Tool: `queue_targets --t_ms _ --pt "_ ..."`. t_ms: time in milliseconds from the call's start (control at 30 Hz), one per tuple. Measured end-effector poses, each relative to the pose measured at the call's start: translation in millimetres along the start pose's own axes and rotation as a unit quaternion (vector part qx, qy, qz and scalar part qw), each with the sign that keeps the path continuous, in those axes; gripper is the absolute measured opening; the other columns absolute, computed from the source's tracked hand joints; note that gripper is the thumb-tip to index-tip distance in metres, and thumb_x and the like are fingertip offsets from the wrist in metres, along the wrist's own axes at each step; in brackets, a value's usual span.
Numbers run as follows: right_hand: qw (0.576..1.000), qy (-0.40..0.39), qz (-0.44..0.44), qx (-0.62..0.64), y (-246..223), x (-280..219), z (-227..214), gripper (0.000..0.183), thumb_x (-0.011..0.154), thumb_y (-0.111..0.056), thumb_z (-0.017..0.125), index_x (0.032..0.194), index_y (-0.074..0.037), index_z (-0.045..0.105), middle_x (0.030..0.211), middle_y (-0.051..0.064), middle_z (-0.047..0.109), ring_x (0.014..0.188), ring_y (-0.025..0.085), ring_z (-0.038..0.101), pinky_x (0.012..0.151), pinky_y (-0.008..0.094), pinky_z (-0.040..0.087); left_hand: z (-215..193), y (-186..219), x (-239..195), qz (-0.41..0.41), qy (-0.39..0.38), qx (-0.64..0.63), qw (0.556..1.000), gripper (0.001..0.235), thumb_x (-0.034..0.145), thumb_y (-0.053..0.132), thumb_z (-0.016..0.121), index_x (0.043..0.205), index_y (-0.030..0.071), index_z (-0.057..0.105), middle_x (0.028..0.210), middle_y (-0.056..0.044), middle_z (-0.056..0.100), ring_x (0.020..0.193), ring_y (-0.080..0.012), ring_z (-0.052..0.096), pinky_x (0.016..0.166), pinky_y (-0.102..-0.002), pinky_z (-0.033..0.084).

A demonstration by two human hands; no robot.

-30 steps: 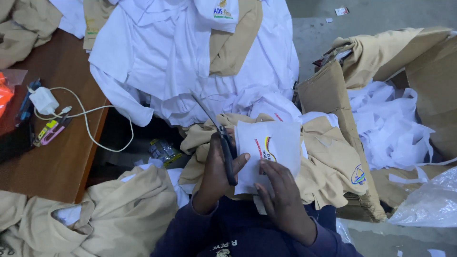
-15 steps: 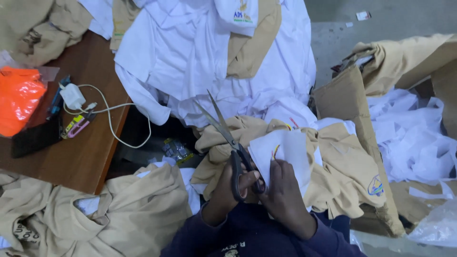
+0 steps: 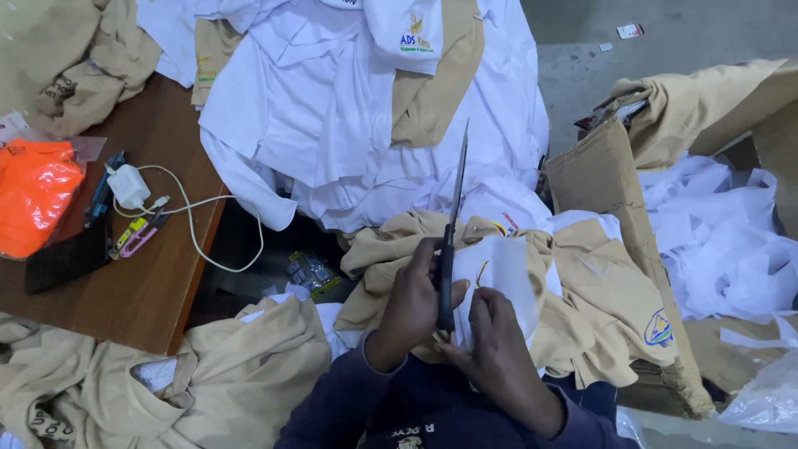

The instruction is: Using scissors to cut out white fabric patches or labels from tan-colored garments at a workstation.

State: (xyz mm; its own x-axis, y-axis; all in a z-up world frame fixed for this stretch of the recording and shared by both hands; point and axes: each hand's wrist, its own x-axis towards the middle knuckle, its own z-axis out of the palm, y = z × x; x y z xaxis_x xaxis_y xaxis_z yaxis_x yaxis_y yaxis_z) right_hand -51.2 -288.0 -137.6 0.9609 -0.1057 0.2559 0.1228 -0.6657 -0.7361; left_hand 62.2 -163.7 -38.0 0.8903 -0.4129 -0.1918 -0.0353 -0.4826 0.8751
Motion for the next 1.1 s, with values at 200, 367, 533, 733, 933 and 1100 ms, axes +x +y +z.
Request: queue_targets --t_ms 200,367,533,733,933,1100 --pt "0.991 -0.004 -0.088 -0.101 -2 6 19 0.064 0.085 -0.059 0.082 0.095 -0.003 0.053 0.095 0.017 0.055 0.090 0.036 0.053 0.081 0.048 0.045 5 3 -2 0.073 0.166 0.003 0.983 0.046 0.079 0.011 0.076 0.123 0.012 0.061 0.087 -0.005 0.079 0.074 -0.0165 0.073 0.069 -0.034 0.056" --pt "0.991 -0.108 -0.040 0.071 -8 12 -4 0.026 0.108 -0.024 0.051 0.089 -0.007 0.058 0.091 0.010 0.057 0.090 0.031 0.053 0.080 0.047 0.044 1 8 17 0.162 0.174 0.098 0.967 0.055 0.073 0.005 0.079 0.124 0.013 0.058 0.084 -0.010 0.075 0.070 -0.0293 0.073 0.062 -0.043 0.053" --pt "0.889 -0.167 0.211 0.370 14 15 -49 0.044 0.101 -0.038 0.057 0.134 -0.009 0.066 0.111 0.004 0.076 0.100 0.015 0.069 0.091 0.032 0.052 -19 19 25 0.054 -0.050 -0.169 0.983 0.036 0.089 0.017 0.075 0.120 0.008 0.058 0.083 -0.008 0.072 0.068 -0.0158 0.068 0.063 -0.030 0.055" --pt "0.846 -0.136 0.246 0.453 31 16 -52 0.037 0.102 -0.034 0.058 0.119 -0.004 0.071 0.093 0.006 0.072 0.081 0.015 0.066 0.070 0.030 0.050 5 -43 -7 0.037 -0.116 -0.294 0.948 0.034 0.098 0.014 0.068 0.125 0.003 0.050 0.086 -0.014 0.072 0.068 -0.0199 0.072 0.056 -0.030 0.057" --pt "0.846 -0.210 0.332 0.361 -6 20 -54 0.033 0.103 -0.037 0.055 0.112 -0.010 0.071 0.089 0.006 0.064 0.079 0.016 0.061 0.068 0.033 0.055 13 -51 -45 0.041 -0.087 -0.272 0.957 0.049 0.093 0.007 0.072 0.136 0.008 0.048 0.103 -0.010 0.071 0.092 -0.0177 0.071 0.083 -0.035 0.060" --pt "0.892 -0.142 0.244 0.354 19 12 -32 0.059 0.094 -0.056 0.053 0.123 -0.008 0.071 0.116 0.005 0.078 0.111 0.016 0.070 0.096 0.033 0.053 4 -35 -45 0.045 -0.164 -0.092 0.981 0.067 0.090 0.021 0.074 0.150 0.015 0.045 0.119 -0.012 0.074 0.109 -0.0237 0.076 0.096 -0.038 0.059"
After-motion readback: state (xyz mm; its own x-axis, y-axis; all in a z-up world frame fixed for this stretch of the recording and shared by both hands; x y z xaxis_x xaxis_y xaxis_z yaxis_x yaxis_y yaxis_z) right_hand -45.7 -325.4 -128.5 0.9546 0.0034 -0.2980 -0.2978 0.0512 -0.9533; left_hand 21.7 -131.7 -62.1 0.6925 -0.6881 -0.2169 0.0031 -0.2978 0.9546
